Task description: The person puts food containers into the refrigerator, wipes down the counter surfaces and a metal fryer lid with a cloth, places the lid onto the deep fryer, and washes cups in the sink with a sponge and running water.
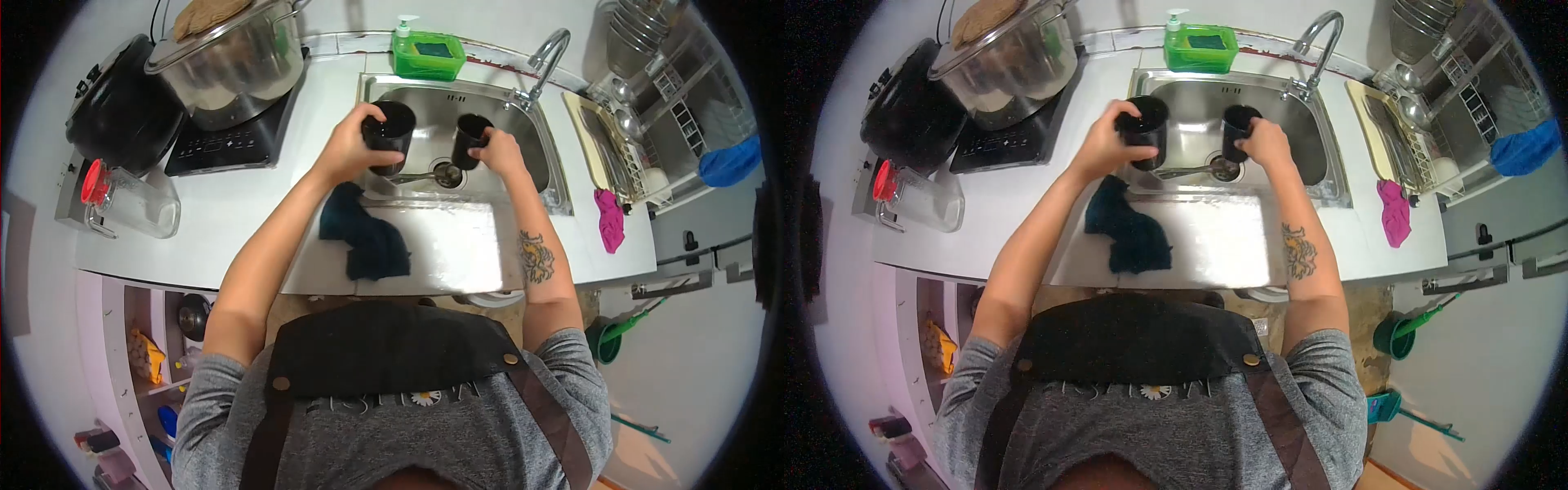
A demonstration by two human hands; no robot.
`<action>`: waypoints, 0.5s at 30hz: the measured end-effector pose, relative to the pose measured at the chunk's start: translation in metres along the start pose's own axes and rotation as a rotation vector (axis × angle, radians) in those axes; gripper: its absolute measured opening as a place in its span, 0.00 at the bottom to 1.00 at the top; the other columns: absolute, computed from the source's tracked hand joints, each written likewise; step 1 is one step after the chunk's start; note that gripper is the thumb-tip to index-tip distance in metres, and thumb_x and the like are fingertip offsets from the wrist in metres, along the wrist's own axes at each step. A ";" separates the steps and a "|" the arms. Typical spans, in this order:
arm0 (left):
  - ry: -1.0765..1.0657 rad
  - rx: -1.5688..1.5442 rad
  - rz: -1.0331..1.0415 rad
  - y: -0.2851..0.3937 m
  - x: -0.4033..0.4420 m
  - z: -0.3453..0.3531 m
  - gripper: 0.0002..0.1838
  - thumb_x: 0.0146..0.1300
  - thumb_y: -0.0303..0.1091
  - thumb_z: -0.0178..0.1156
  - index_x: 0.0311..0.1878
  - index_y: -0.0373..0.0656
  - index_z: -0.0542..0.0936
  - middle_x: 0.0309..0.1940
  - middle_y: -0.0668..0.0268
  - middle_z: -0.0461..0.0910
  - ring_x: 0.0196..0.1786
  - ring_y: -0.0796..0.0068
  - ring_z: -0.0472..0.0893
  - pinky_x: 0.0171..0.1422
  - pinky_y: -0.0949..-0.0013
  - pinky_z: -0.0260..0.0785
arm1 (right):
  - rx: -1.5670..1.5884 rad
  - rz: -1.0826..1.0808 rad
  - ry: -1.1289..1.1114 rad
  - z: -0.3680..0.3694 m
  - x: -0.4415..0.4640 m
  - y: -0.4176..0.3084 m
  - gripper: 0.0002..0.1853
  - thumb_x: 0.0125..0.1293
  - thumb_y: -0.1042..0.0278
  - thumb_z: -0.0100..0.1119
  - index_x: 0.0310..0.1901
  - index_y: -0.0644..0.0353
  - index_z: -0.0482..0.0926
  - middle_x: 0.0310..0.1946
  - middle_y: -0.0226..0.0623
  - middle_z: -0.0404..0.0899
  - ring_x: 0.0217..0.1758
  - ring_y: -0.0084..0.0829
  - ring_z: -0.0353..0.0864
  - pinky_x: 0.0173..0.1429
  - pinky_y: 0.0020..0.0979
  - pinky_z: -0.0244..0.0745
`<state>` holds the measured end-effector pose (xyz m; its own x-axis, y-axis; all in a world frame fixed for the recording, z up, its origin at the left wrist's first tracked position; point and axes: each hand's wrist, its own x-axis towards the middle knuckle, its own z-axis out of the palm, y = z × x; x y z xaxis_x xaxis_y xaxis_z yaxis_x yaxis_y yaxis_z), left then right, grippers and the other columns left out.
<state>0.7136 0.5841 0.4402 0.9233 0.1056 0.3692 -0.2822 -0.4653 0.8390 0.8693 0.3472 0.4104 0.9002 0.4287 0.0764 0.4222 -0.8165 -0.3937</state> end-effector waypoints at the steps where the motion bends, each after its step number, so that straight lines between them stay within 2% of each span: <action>1: -0.014 0.083 -0.098 -0.006 0.017 0.016 0.28 0.34 0.32 0.74 0.38 0.42 0.67 0.38 0.62 0.72 0.42 0.70 0.73 0.48 0.70 0.66 | 0.008 -0.010 -0.006 0.006 0.009 0.024 0.19 0.41 0.62 0.68 0.36 0.61 0.78 0.34 0.46 0.79 0.40 0.45 0.78 0.44 0.39 0.73; 2: -0.029 0.164 -0.198 -0.021 0.032 0.033 0.25 0.33 0.35 0.74 0.33 0.41 0.69 0.35 0.60 0.73 0.41 0.65 0.74 0.46 0.67 0.67 | -0.023 0.026 -0.081 0.011 0.018 0.047 0.19 0.42 0.63 0.68 0.37 0.61 0.78 0.35 0.48 0.79 0.41 0.45 0.78 0.45 0.39 0.73; 3: 0.008 0.297 -0.065 -0.052 0.045 0.051 0.25 0.32 0.43 0.73 0.28 0.42 0.70 0.35 0.59 0.73 0.40 0.60 0.74 0.45 0.65 0.67 | -0.053 0.065 -0.155 0.020 0.026 0.067 0.19 0.42 0.63 0.67 0.38 0.62 0.79 0.36 0.50 0.78 0.42 0.45 0.78 0.47 0.38 0.73; 4: 0.008 0.302 -0.071 -0.064 0.053 0.065 0.25 0.32 0.43 0.73 0.28 0.42 0.70 0.35 0.59 0.73 0.40 0.60 0.74 0.45 0.65 0.67 | -0.048 0.061 -0.161 0.030 0.033 0.085 0.19 0.42 0.63 0.67 0.38 0.62 0.79 0.36 0.50 0.78 0.42 0.45 0.78 0.47 0.38 0.73; 6: -0.086 0.582 -0.309 -0.081 0.068 0.093 0.24 0.33 0.49 0.72 0.24 0.42 0.71 0.36 0.59 0.74 0.42 0.59 0.74 0.46 0.63 0.67 | -0.141 0.161 -0.162 0.048 0.048 0.118 0.18 0.41 0.63 0.69 0.35 0.60 0.81 0.34 0.47 0.79 0.41 0.42 0.79 0.47 0.36 0.73; 7: -0.126 0.616 -0.337 -0.093 0.072 0.101 0.25 0.33 0.52 0.71 0.23 0.42 0.74 0.37 0.58 0.75 0.43 0.59 0.75 0.47 0.62 0.67 | -0.142 0.173 -0.182 0.055 0.054 0.128 0.20 0.41 0.63 0.69 0.37 0.63 0.79 0.35 0.49 0.79 0.42 0.44 0.78 0.49 0.36 0.73; 8: -0.122 0.618 -0.344 -0.106 0.076 0.108 0.25 0.33 0.52 0.71 0.23 0.42 0.74 0.37 0.58 0.75 0.43 0.59 0.75 0.47 0.62 0.67 | -0.142 0.166 -0.187 0.058 0.061 0.140 0.20 0.41 0.63 0.69 0.37 0.63 0.79 0.35 0.49 0.79 0.42 0.44 0.78 0.49 0.36 0.73; 11: -0.289 0.613 -0.433 -0.143 0.077 0.120 0.26 0.32 0.51 0.70 0.29 0.38 0.78 0.33 0.53 0.77 0.40 0.58 0.77 0.45 0.61 0.68 | -0.101 0.162 -0.305 0.056 0.055 0.137 0.25 0.40 0.62 0.69 0.39 0.71 0.77 0.39 0.53 0.77 0.44 0.45 0.77 0.50 0.36 0.73; 12: -0.291 0.603 -0.487 -0.148 0.077 0.125 0.26 0.32 0.50 0.70 0.27 0.37 0.77 0.30 0.52 0.78 0.37 0.58 0.78 0.44 0.61 0.69 | -0.085 0.159 -0.325 0.052 0.055 0.137 0.26 0.40 0.61 0.69 0.39 0.72 0.76 0.40 0.54 0.77 0.45 0.46 0.77 0.51 0.36 0.73; 13: -0.385 0.609 -0.526 -0.161 0.079 0.127 0.24 0.33 0.48 0.70 0.27 0.36 0.78 0.29 0.51 0.78 0.35 0.57 0.78 0.43 0.62 0.69 | -0.110 0.150 -0.353 0.051 0.057 0.136 0.26 0.40 0.61 0.69 0.40 0.71 0.77 0.40 0.54 0.76 0.46 0.45 0.77 0.51 0.36 0.73; 14: -0.324 0.632 -0.440 -0.163 0.073 0.131 0.22 0.34 0.44 0.71 0.29 0.36 0.80 0.29 0.52 0.79 0.34 0.58 0.79 0.43 0.63 0.69 | -0.133 0.143 -0.384 0.053 0.059 0.137 0.26 0.39 0.61 0.68 0.40 0.70 0.77 0.41 0.53 0.76 0.47 0.44 0.77 0.51 0.35 0.73; 15: -0.232 0.630 -0.473 -0.159 0.068 0.135 0.21 0.35 0.40 0.71 0.32 0.36 0.80 0.32 0.52 0.80 0.36 0.59 0.79 0.43 0.64 0.69 | -0.147 0.146 -0.413 0.060 0.062 0.142 0.26 0.39 0.60 0.68 0.40 0.69 0.77 0.42 0.53 0.76 0.47 0.44 0.76 0.52 0.35 0.73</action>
<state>0.8561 0.5469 0.2774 0.9579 0.2622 -0.1168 0.2856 -0.8305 0.4782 0.9783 0.2810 0.3047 0.8460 0.3993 -0.3535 0.3319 -0.9130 -0.2370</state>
